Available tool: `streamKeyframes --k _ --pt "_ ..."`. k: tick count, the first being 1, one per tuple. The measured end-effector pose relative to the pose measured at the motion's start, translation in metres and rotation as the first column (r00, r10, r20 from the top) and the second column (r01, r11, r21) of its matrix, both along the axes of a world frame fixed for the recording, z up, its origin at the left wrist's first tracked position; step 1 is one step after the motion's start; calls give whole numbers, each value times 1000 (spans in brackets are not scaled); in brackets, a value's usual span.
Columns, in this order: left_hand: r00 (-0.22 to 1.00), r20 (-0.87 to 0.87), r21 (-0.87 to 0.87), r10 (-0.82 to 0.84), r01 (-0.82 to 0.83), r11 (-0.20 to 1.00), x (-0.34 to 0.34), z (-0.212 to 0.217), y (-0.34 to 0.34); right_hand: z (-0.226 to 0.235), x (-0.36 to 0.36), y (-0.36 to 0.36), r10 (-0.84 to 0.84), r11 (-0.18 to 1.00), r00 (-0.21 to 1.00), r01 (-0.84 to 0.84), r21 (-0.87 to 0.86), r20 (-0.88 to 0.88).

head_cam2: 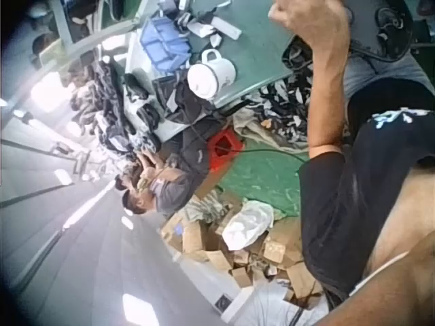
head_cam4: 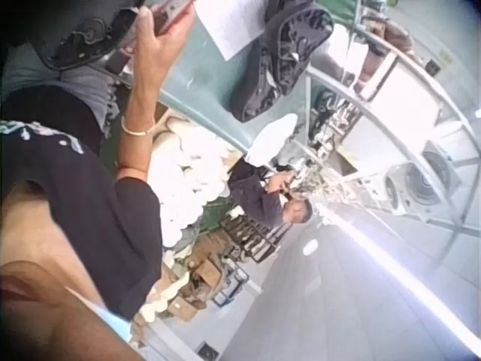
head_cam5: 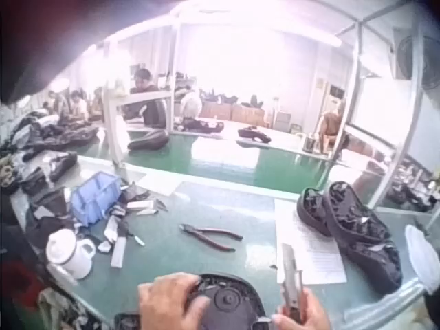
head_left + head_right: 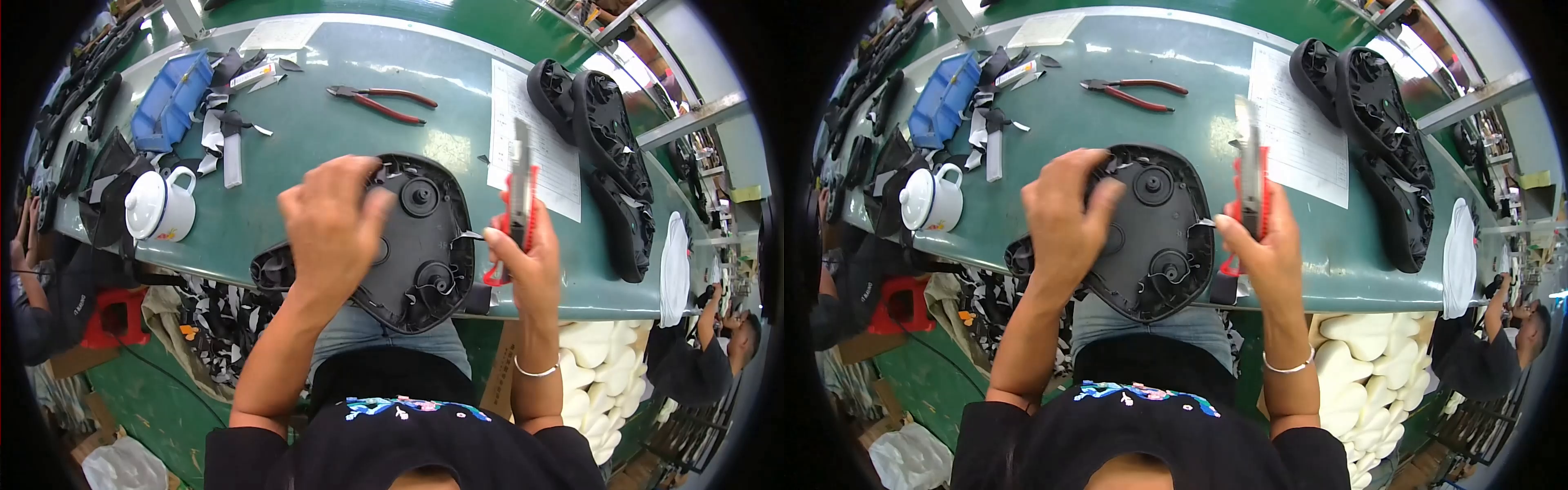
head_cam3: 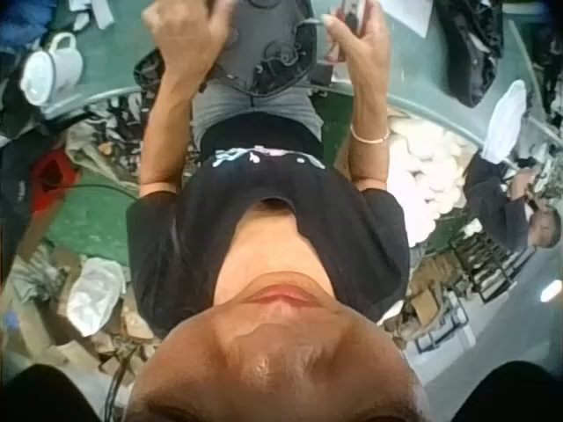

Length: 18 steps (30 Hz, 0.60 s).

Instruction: Trimming excess fabric and assembly of bicycle seats on a production line.

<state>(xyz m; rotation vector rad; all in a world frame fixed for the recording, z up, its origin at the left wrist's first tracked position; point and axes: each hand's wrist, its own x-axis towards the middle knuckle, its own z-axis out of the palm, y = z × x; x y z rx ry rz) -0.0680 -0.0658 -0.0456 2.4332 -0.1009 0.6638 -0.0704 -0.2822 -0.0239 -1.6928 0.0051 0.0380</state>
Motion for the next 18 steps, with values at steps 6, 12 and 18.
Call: streamKeyframes --k 6,12,18 --pt "861 -55 190 -506 506 841 29 -2 -28 -1 1 8 87 946 992 -53 -318 94" --pt "833 -113 24 -542 548 836 30 -4 -25 11 -32 -32 158 793 987 -121 -597 9" --pt "957 245 -13 -153 162 987 41 -2 -18 26 -59 -31 332 416 943 -156 -896 -10"
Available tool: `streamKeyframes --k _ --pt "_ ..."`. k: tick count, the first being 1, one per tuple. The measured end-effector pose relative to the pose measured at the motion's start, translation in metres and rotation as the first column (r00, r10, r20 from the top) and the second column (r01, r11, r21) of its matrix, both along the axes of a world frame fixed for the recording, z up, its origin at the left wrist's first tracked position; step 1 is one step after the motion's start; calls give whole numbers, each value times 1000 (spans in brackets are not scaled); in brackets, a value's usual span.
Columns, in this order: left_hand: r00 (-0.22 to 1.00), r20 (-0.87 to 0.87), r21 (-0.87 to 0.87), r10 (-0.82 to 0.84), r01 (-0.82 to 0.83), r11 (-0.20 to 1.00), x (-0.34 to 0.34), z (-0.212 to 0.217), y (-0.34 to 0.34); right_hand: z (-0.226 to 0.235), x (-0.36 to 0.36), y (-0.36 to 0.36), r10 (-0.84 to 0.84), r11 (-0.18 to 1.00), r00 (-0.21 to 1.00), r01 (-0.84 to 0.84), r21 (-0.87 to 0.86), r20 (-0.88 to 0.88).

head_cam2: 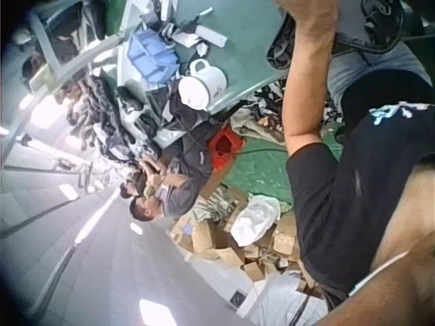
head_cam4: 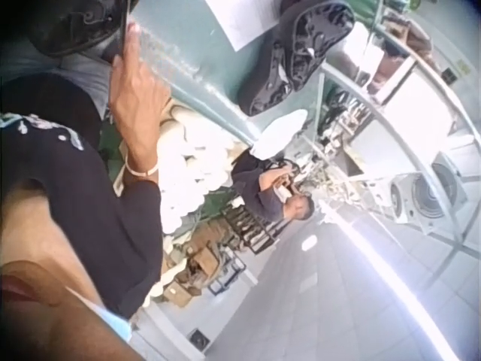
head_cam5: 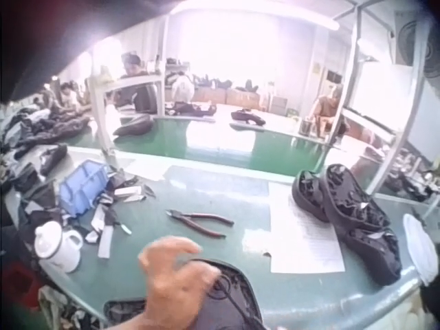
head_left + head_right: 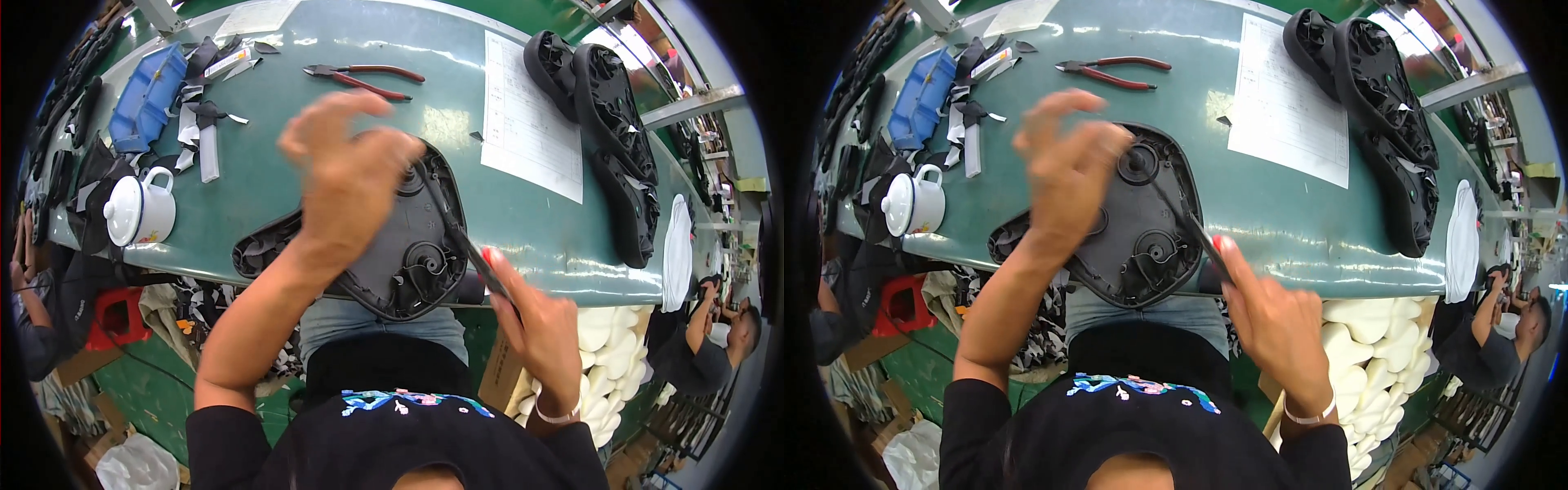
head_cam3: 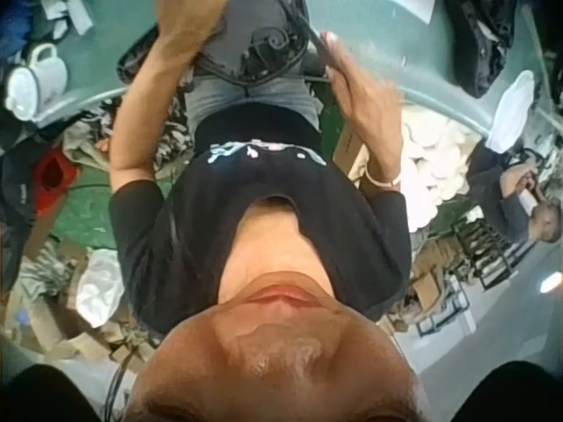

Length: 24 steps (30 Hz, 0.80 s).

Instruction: Trimming excess fabric and assembly of bicycle seats on a production line.

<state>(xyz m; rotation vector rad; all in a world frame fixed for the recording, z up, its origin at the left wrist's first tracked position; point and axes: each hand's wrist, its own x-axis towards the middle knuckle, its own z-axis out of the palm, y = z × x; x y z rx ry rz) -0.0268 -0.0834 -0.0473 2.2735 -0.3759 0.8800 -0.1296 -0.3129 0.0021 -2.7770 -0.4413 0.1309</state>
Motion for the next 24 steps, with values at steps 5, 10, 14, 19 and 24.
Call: streamKeyframes --k 5,10,14,19,24 --pt "873 -331 -865 -358 -130 485 -4 6 25 11 11 -6 73 995 993 -67 -76 88" --pt "801 -411 -881 -436 -224 417 -75 23 29 20 88 -19 380 913 925 -376 -159 -9" --pt "783 20 -994 -622 82 70 -72 34 37 30 77 -1 525 801 847 -460 -383 79" --pt "995 -102 -784 -22 -67 618 -62 87 163 29 14 -18 267 898 963 -242 -367 19" --pt "954 -300 554 6 170 815 -45 55 91 25 16 -27 215 927 973 -176 -332 85"
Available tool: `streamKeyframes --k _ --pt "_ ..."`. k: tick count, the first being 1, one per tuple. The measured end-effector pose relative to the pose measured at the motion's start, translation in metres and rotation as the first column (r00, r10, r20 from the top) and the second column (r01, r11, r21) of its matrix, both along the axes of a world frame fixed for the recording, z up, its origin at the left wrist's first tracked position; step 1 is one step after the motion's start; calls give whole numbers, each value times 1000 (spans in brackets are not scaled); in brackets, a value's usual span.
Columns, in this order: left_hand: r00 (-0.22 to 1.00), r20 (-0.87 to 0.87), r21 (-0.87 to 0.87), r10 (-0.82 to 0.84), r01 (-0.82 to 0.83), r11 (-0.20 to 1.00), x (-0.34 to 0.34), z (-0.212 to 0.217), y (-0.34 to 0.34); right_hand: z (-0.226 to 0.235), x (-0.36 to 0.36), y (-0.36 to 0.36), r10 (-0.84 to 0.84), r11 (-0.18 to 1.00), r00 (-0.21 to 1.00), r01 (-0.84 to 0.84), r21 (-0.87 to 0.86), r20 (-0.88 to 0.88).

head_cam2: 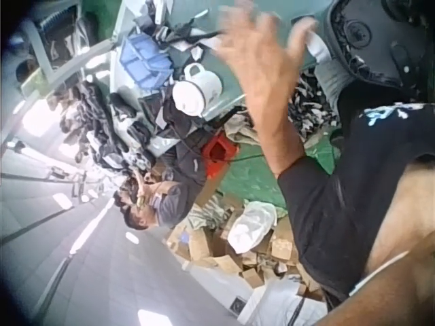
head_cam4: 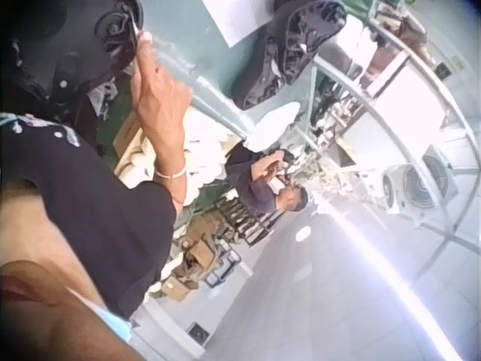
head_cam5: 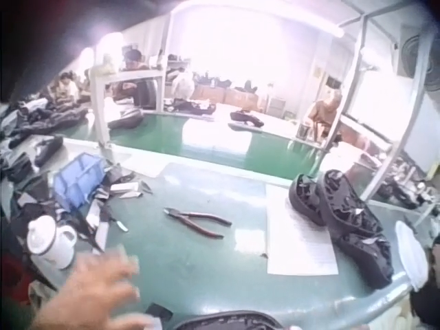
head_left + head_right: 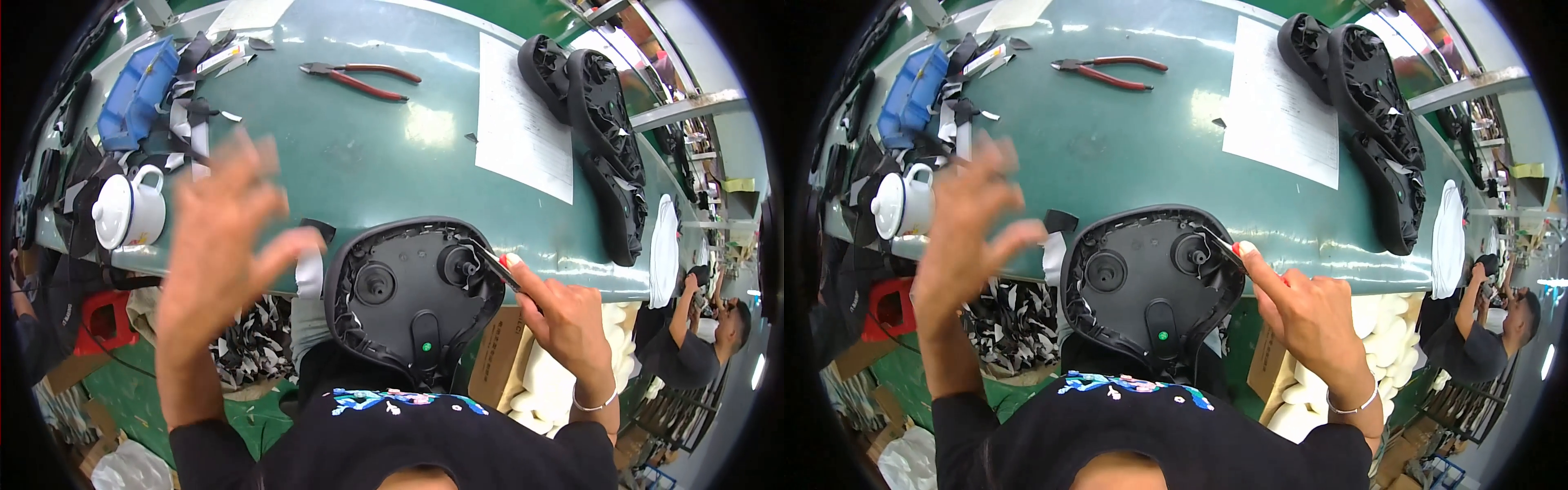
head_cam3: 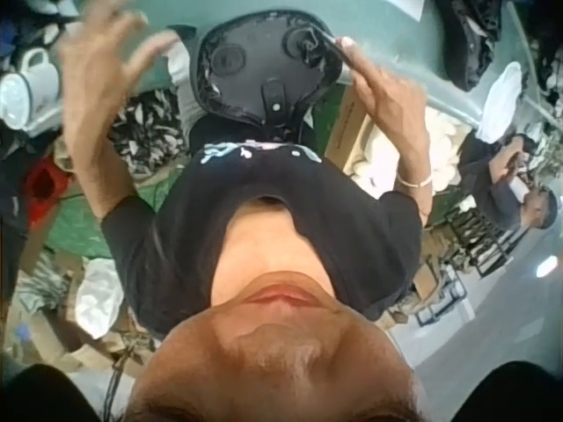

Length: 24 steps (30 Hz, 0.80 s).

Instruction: Trimming excess fabric and assembly of bicycle seats on a production line.

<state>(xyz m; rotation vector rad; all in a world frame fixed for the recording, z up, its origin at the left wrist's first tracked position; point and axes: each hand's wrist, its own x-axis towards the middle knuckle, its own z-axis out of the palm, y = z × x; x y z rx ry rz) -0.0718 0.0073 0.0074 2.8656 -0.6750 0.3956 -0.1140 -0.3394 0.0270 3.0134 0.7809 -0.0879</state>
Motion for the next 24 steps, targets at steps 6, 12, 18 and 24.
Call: streamKeyframes --k 6,12,18,24 --pt "510 -724 -683 -465 -628 374 -105 -67 -53 -5 15 -4 3 963 984 45 266 -178" --pt "791 -582 -800 -190 -598 -39 -30 -33 -85 -61 28 14 -84 955 996 77 287 12" --pt "838 -533 -838 -113 -542 -63 -56 -33 -109 -80 -42 30 -213 867 966 257 427 -149" --pt "968 -243 -929 62 -251 272 -95 -60 -131 -62 -77 34 -257 703 883 449 551 -393"
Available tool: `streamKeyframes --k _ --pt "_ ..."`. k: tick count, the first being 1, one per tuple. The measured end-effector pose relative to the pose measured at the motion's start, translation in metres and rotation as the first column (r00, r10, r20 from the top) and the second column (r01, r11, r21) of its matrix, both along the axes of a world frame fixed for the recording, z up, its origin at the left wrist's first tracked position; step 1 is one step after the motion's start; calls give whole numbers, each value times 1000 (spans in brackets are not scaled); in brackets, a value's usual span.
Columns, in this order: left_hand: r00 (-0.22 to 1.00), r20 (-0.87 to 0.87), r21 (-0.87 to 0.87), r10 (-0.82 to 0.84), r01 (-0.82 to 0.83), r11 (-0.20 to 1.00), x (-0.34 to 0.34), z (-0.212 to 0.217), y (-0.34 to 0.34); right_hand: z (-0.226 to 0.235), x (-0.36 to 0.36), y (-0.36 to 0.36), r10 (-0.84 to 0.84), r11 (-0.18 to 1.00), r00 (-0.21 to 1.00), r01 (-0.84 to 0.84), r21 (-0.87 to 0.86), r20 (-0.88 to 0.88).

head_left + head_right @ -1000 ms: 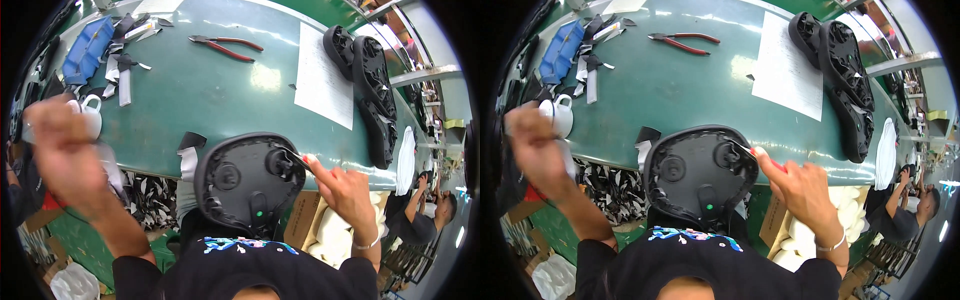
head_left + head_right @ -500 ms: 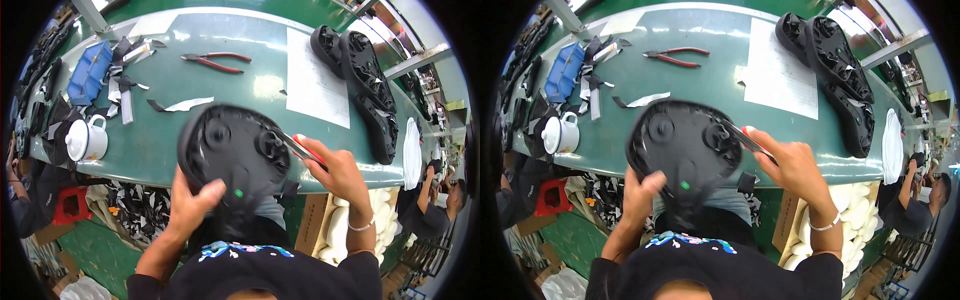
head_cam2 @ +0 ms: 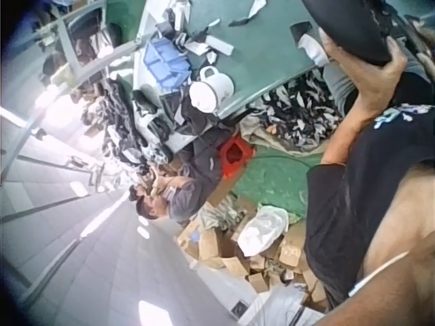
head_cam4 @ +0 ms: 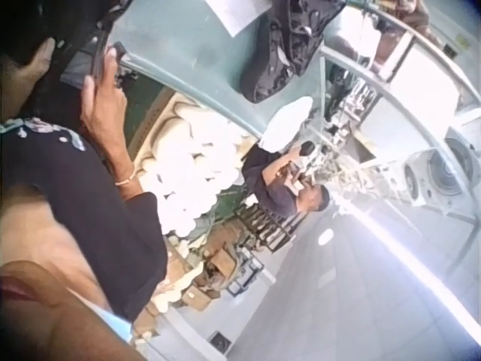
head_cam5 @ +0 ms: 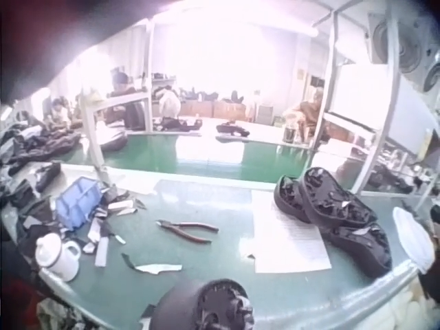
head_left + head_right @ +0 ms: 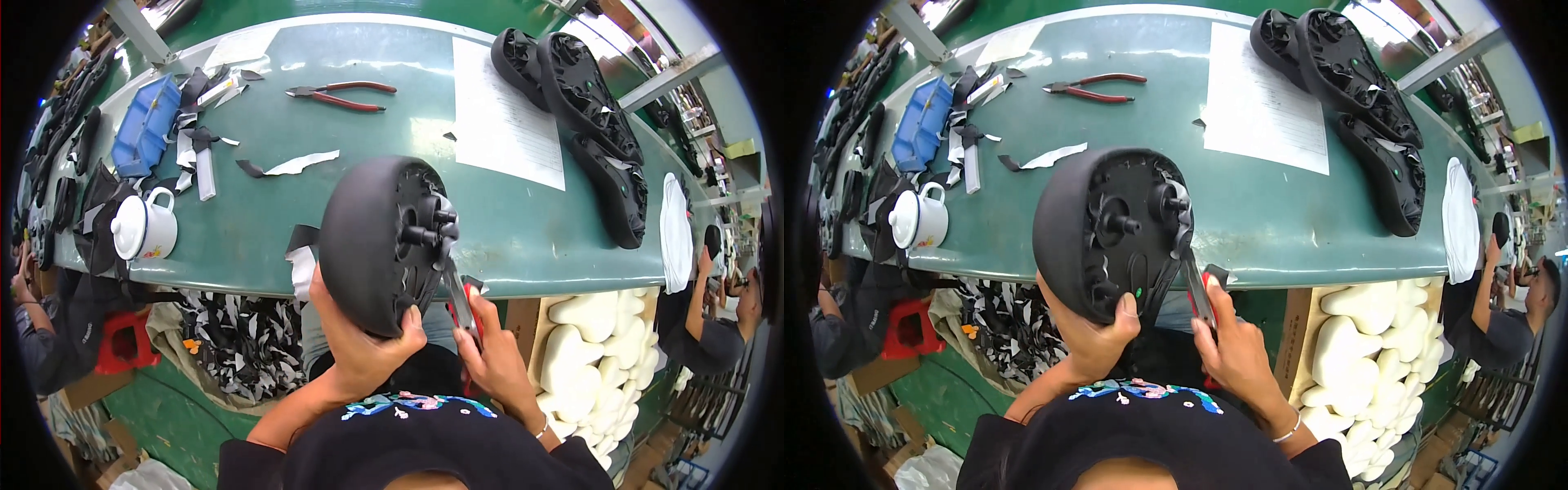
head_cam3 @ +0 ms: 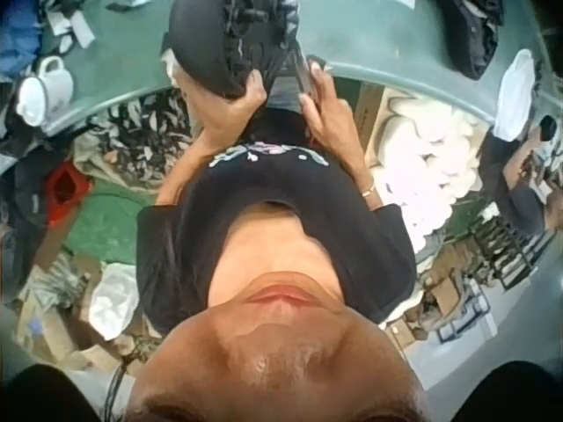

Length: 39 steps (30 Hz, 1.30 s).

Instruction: Trimming excess fabric and assembly of bicycle seats on a production line.

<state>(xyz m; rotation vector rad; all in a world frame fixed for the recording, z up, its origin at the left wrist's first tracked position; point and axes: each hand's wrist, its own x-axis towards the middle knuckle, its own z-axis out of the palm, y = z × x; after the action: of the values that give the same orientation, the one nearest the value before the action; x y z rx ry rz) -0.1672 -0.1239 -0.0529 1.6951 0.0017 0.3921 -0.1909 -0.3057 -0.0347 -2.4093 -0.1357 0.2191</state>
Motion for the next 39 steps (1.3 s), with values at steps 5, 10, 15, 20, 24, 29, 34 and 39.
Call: streamKeyframes --k 5,10,15,20,24,29,34,39 --pt "989 -144 -149 23 -45 988 8 -1 21 -12 32 -16 -290 865 957 253 434 20" --pt "982 -189 -176 22 -56 983 15 2 28 -27 120 11 -104 943 894 -51 329 436" --pt "913 -312 -542 -264 57 838 62 18 81 -32 154 -25 -310 867 926 181 464 218" --pt "941 -133 -844 -312 57 534 180 30 81 -20 190 -84 -674 539 724 343 770 149" --pt "856 -56 -415 -513 447 792 228 19 13 -17 234 -115 -686 418 723 302 857 80" --pt "593 -276 -189 -756 738 648 217 4 -20 -30 229 -135 -666 588 719 341 733 200" --pt "717 -238 -680 -656 359 639 207 -12 44 -11 153 -87 -287 778 952 166 606 108" --pt "622 -345 -729 -703 294 618 179 1 69 -30 147 -52 389 779 782 -561 280 487"
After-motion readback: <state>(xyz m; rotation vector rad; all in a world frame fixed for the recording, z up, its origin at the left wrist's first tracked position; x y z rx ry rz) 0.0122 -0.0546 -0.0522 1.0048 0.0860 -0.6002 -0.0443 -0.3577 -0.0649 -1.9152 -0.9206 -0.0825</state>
